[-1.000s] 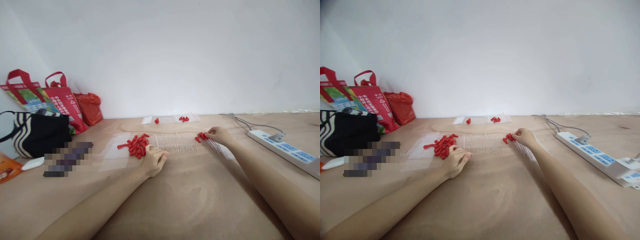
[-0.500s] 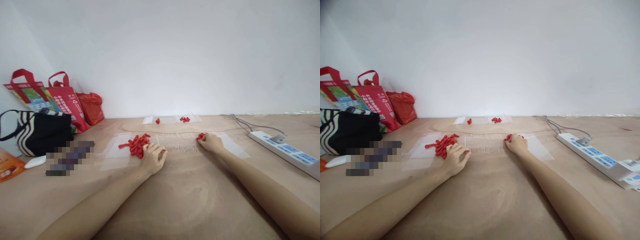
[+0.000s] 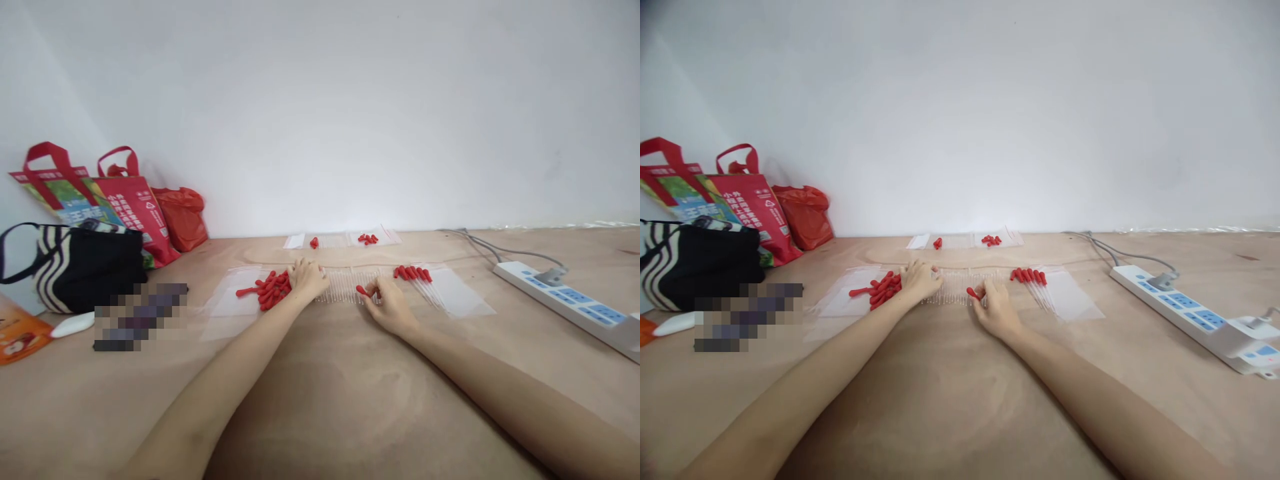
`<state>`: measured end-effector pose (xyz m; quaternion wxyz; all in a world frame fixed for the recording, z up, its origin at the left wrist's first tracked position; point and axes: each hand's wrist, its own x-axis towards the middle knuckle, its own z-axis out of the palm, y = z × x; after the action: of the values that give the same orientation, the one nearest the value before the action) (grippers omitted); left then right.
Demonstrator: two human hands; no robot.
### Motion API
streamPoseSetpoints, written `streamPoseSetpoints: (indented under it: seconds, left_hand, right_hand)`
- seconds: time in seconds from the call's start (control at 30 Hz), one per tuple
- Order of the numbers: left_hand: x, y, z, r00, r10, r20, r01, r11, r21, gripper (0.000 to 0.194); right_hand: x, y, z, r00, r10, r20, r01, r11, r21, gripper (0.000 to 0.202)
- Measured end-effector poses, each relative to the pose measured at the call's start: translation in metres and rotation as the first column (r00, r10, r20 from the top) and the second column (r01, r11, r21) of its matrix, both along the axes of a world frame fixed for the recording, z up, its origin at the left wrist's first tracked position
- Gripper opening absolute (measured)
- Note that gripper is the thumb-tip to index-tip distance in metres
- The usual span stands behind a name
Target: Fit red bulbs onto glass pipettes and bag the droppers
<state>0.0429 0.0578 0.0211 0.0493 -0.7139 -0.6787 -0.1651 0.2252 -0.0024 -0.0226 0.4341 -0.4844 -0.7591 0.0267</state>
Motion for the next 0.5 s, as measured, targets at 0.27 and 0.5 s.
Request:
streamPoseSetpoints:
  seconds: [0.27, 0.5]
  left_hand:
    - [0.008, 0.044, -0.004, 0.99, 0.14, -0.004, -0.139, 0.977, -0.159, 0.044]
    - [0.019, 0.052, 0.001, 0.989, 0.138, 0.058, -0.119, 0.962, -0.245, 0.05]
  right_hand:
    - [0.0, 0.002, -0.004, 0.995, 0.04, 0.093, -0.044, 0.998, 0.04, 0.025]
    - [-0.001, 0.002, -0.002, 0.987, 0.028, 0.159, -0.036, 0.998, 0.051, 0.036]
